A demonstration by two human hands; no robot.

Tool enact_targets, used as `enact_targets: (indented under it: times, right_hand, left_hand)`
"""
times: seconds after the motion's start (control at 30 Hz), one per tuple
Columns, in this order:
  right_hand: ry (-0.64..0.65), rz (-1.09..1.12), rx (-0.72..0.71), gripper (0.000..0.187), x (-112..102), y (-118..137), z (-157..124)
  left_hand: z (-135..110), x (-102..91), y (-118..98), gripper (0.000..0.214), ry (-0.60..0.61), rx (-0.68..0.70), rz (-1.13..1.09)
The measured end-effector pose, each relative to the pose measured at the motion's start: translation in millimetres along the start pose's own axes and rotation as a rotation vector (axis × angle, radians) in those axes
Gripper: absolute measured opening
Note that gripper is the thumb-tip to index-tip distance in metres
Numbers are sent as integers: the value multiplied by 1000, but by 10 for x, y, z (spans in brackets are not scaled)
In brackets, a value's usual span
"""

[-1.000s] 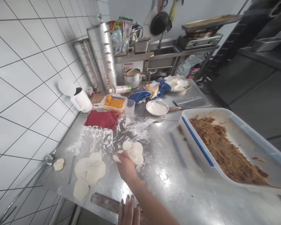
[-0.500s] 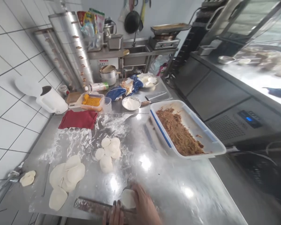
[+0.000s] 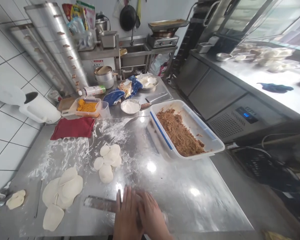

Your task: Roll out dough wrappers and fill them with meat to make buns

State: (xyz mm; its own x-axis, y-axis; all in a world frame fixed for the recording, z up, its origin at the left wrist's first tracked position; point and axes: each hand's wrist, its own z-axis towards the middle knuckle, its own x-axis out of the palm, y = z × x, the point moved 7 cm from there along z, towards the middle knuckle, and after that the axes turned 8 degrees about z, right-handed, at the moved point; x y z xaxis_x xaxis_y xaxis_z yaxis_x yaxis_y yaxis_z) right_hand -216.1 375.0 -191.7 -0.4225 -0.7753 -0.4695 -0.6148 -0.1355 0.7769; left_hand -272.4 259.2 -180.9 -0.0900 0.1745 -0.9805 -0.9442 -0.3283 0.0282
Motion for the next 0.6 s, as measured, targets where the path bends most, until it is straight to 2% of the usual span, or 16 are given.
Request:
enact_targets:
  times: [0.07,0.1,0.2,0.27,0.33,0.4,0.47,0.5,0.57,0.6]
  right_hand:
    - [1,6,-24,28,-9,19,75]
    - [-2,13,-24,27,-23,15,87]
    - [-31,38,20,35,-77,-48,-11]
    - [-51,39,44,39,-94,-88,-82]
    - [-51,26,33,35,-89,-81,-57]
    - [-38,8,4,29,-80,-50,30]
    - [-33,1,-11,27,-81,-44,63]
    - [-43,3,-2,29,-89,-65,34]
    - [-81,9,37,37,-104,-143,-102]
    - [-99,11,59,41,-105,-187,-180]
  left_hand:
    - [116,79,-10,98,56,-2,-11]
    - [93,64,-36,96,31,9,4]
    - [-163,-93,-153,88,-142,49,60]
    - [-214,-137,-199,87,-180,62,68]
    - [-72,-62,-188,90,-104,58,38]
    - [72,97,-149,97,18,41,0]
    - [15,219,-136,100,28,41,7]
    - [-97,217,-149,98,-66,54,41]
    - [-405,140,-209,96,-344,87,168]
    - [-510,141,-231,97,-393,94,187]
